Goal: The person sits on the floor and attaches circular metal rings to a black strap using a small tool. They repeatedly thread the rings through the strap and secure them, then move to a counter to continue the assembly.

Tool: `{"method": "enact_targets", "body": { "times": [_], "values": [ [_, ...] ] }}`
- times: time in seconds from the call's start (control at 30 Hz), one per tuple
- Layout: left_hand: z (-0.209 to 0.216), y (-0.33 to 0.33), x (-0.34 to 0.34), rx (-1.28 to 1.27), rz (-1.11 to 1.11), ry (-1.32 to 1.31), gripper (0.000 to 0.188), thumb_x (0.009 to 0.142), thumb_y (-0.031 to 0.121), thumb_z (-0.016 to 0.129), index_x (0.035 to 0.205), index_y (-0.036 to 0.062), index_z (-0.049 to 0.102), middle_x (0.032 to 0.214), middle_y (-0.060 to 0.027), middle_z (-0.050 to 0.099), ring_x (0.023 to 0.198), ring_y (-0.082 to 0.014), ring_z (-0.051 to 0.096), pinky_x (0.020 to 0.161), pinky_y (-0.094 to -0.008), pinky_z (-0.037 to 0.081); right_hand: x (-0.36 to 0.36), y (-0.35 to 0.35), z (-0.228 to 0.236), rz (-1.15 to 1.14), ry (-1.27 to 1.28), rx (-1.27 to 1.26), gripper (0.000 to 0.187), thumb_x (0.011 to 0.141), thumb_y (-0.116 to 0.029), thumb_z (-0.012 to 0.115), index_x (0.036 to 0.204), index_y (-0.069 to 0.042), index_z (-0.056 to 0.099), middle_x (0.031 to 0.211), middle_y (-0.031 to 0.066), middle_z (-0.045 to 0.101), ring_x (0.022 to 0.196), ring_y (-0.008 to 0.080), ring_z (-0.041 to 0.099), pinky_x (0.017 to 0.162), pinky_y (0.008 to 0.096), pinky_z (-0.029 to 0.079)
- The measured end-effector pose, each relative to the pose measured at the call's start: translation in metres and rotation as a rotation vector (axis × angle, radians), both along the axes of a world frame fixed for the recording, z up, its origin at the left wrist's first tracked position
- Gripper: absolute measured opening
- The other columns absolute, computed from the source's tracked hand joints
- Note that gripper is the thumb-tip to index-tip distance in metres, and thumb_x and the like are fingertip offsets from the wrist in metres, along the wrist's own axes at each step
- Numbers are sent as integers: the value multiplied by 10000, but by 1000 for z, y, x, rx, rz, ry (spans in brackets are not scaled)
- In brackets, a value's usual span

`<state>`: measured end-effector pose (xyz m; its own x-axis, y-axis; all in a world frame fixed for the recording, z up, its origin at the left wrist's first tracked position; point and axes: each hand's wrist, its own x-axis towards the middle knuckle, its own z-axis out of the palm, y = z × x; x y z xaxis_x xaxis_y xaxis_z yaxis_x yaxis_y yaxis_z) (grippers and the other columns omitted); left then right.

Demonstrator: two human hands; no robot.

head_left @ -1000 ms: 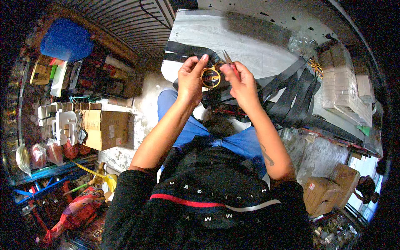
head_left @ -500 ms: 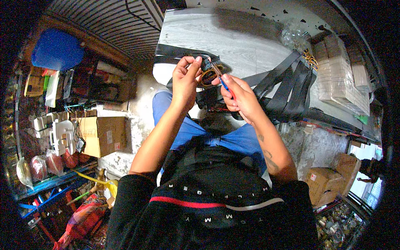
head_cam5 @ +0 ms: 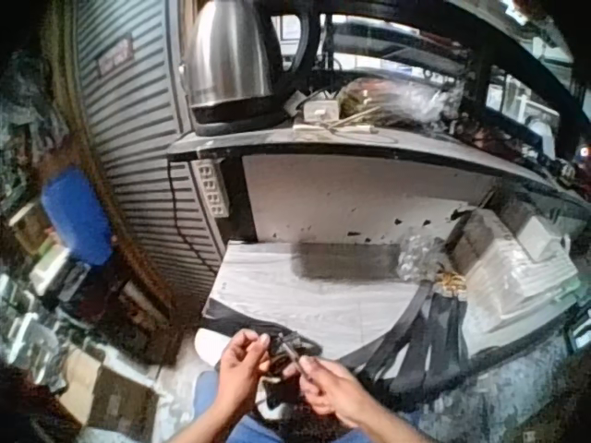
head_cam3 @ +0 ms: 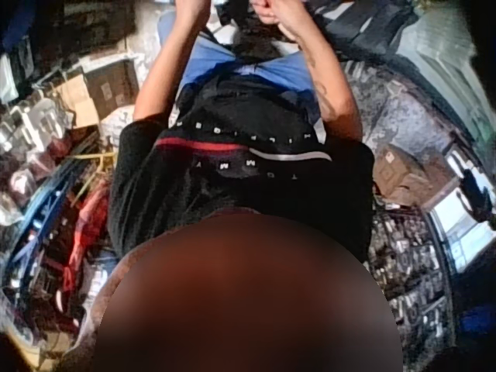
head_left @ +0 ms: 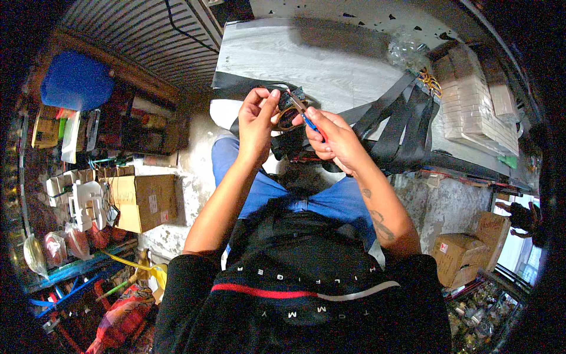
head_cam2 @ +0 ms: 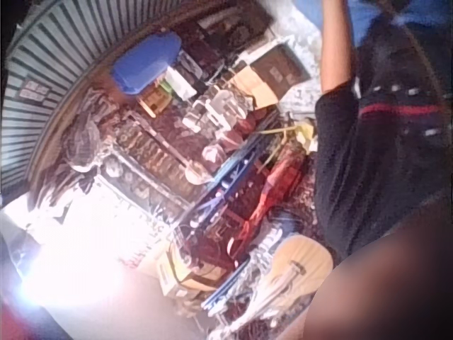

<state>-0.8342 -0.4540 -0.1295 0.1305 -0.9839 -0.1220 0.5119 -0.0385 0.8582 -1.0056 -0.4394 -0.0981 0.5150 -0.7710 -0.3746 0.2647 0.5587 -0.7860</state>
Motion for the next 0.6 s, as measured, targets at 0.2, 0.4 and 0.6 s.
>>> {"method": "enact_targets", "body": {
  "times": [0.2, 0.4, 0.6],
  "values": [
    [1, 1, 0, -54, -34, -5, 102, 947, 133, 627, 932, 126, 526, 687, 74, 462, 581, -19, 408, 506, -202, 296, 3, 0, -6, -23, -33, 12, 326, 1016, -370, 476, 1001, -57, 566, 613, -79, 370, 430, -2, 282, 372, 173, 198],
    [-1, -1, -1, -43, -20, -56, 121, 959, 153, 613, 890, 136, 514, 636, 85, 413, 540, -12, 364, 486, -194, 278, 4, -2, -12, -37, -23, 1, 291, 1012, -357, 493, 977, -75, 550, 610, -92, 360, 432, -8, 285, 374, 173, 194],
    [8, -1, -3, 23, 72, -80, 131, 940, 174, 642, 912, 149, 517, 679, 78, 460, 540, -15, 399, 473, -190, 299, 4, 2, -4, -12, 70, -80, 302, 1014, -367, 483, 987, -77, 564, 639, -94, 367, 465, -6, 288, 395, 170, 204]
  ]
}}
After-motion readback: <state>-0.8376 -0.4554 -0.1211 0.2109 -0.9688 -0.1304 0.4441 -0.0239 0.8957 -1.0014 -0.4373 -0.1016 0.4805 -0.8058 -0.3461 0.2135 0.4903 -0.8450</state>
